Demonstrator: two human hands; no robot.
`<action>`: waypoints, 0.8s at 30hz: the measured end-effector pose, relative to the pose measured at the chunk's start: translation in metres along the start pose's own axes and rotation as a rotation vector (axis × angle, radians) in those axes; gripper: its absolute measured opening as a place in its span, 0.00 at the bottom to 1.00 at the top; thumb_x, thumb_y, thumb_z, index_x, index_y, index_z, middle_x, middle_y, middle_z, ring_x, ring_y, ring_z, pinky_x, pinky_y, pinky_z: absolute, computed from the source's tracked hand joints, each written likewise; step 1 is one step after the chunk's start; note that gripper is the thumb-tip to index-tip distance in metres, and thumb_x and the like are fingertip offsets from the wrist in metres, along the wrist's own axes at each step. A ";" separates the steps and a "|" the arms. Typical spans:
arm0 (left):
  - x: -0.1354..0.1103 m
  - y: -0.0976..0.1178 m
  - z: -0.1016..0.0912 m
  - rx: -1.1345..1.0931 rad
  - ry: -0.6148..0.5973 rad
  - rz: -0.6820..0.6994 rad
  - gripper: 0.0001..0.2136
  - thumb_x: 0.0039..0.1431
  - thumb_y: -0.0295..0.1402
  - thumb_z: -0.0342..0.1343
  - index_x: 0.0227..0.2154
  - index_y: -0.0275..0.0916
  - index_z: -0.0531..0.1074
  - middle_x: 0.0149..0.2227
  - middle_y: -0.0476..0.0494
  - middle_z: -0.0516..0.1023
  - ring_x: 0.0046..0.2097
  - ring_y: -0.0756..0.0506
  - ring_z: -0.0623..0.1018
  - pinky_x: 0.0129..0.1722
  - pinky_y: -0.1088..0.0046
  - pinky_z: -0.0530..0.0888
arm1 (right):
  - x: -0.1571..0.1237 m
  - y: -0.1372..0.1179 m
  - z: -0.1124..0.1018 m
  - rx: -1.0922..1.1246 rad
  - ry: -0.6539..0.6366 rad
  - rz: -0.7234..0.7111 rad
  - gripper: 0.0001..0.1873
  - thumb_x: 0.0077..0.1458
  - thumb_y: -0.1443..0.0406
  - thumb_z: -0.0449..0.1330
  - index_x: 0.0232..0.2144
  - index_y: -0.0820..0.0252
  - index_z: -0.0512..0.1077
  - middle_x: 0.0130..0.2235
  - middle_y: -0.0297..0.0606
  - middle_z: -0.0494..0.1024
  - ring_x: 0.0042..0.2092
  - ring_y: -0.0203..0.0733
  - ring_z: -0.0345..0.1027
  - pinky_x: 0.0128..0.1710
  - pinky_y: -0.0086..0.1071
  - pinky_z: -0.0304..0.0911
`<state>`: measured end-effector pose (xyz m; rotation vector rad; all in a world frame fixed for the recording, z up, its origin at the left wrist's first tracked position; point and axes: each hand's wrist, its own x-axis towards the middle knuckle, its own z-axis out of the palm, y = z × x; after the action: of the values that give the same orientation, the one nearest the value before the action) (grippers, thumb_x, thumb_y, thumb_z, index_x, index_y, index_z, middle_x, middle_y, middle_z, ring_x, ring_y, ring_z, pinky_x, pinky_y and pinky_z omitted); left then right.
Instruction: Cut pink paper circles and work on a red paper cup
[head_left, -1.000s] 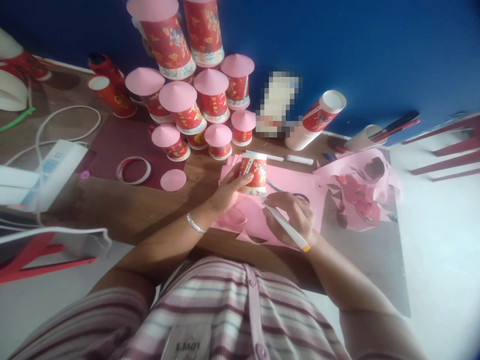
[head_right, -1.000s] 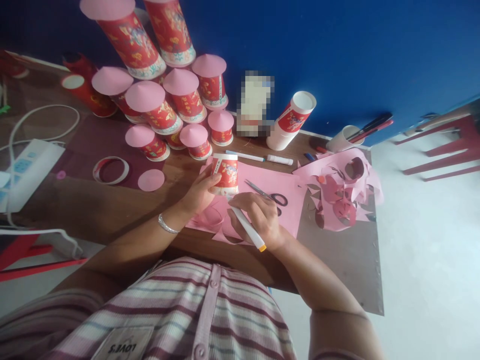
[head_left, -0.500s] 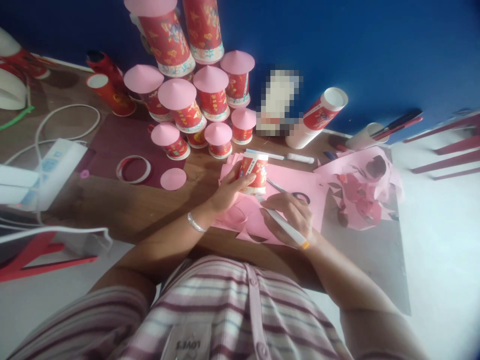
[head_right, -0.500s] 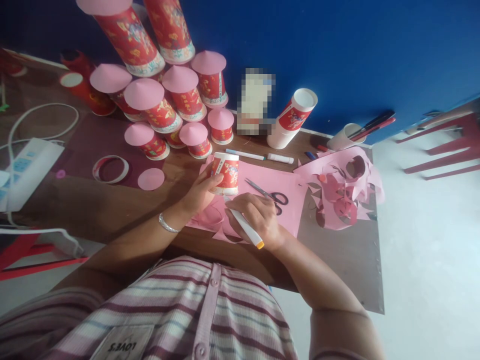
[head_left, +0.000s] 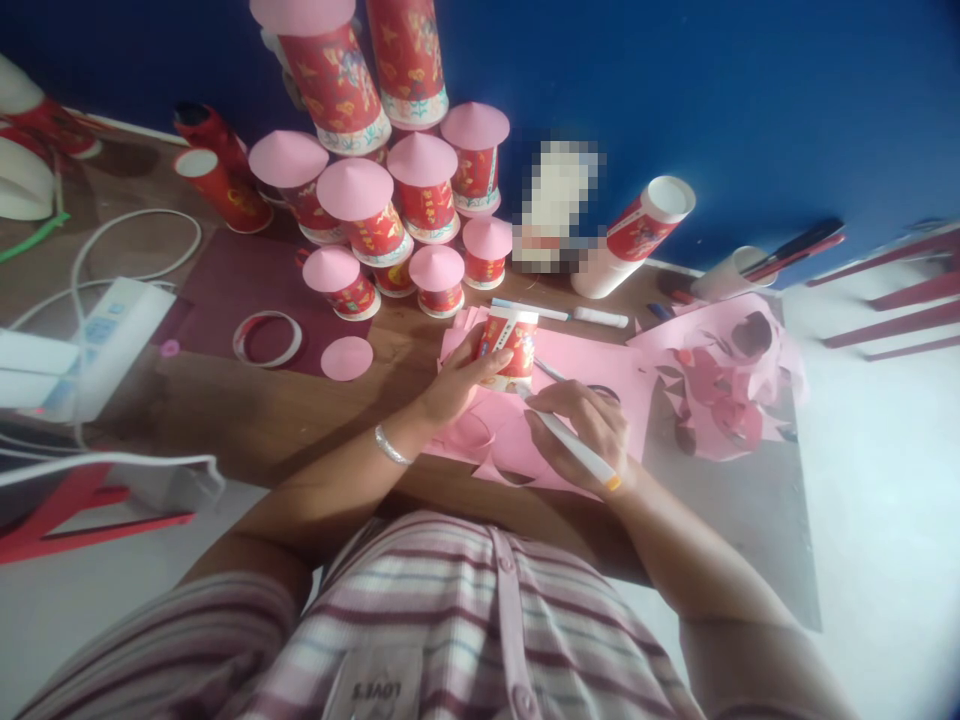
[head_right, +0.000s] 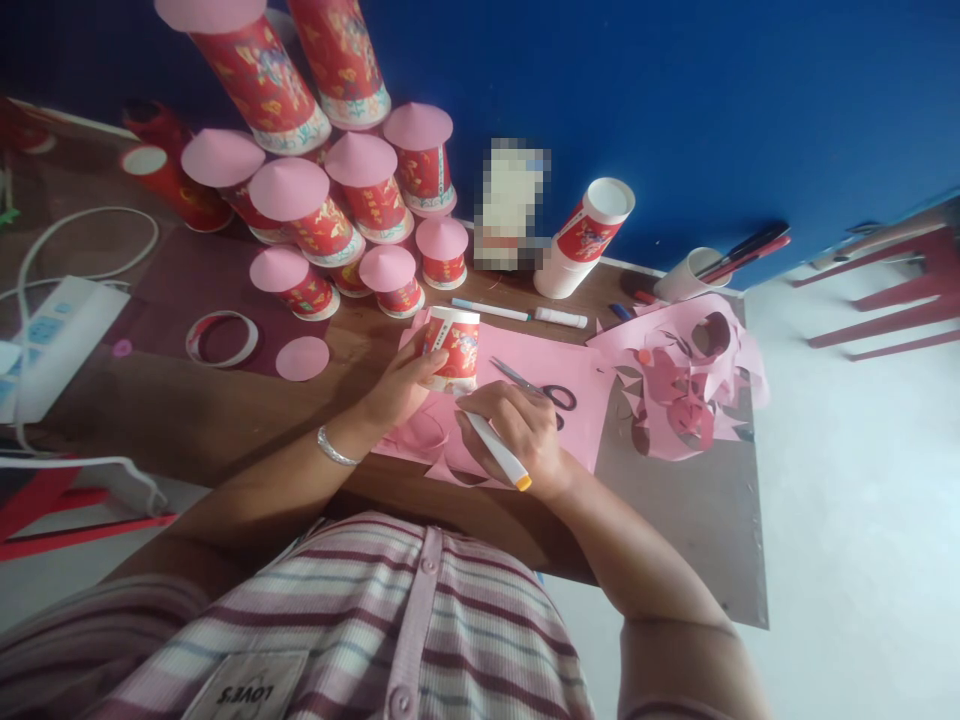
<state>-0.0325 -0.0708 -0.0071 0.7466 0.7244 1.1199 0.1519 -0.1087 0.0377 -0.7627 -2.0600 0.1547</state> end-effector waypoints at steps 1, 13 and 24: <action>0.000 0.000 0.000 0.005 0.000 -0.001 0.19 0.58 0.43 0.69 0.50 0.42 0.75 0.46 0.45 0.82 0.49 0.41 0.82 0.51 0.60 0.79 | 0.000 0.000 0.000 -0.003 0.001 0.006 0.11 0.62 0.73 0.64 0.44 0.57 0.72 0.33 0.36 0.82 0.32 0.39 0.78 0.30 0.30 0.74; -0.001 0.001 0.002 0.018 0.039 0.027 0.21 0.57 0.43 0.71 0.49 0.41 0.76 0.45 0.45 0.82 0.47 0.42 0.81 0.51 0.60 0.77 | -0.001 -0.002 0.000 -0.029 -0.015 0.035 0.08 0.63 0.72 0.63 0.43 0.57 0.72 0.33 0.36 0.82 0.31 0.38 0.78 0.29 0.30 0.73; -0.002 0.001 -0.002 0.092 -0.012 0.040 0.21 0.60 0.42 0.69 0.52 0.43 0.73 0.46 0.45 0.79 0.47 0.42 0.80 0.48 0.62 0.80 | 0.000 -0.005 -0.001 -0.002 -0.060 0.046 0.06 0.64 0.72 0.61 0.41 0.58 0.71 0.32 0.34 0.80 0.31 0.36 0.77 0.30 0.29 0.73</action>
<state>-0.0351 -0.0727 -0.0072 0.8479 0.7577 1.1236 0.1501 -0.1126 0.0402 -0.8161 -2.0998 0.2042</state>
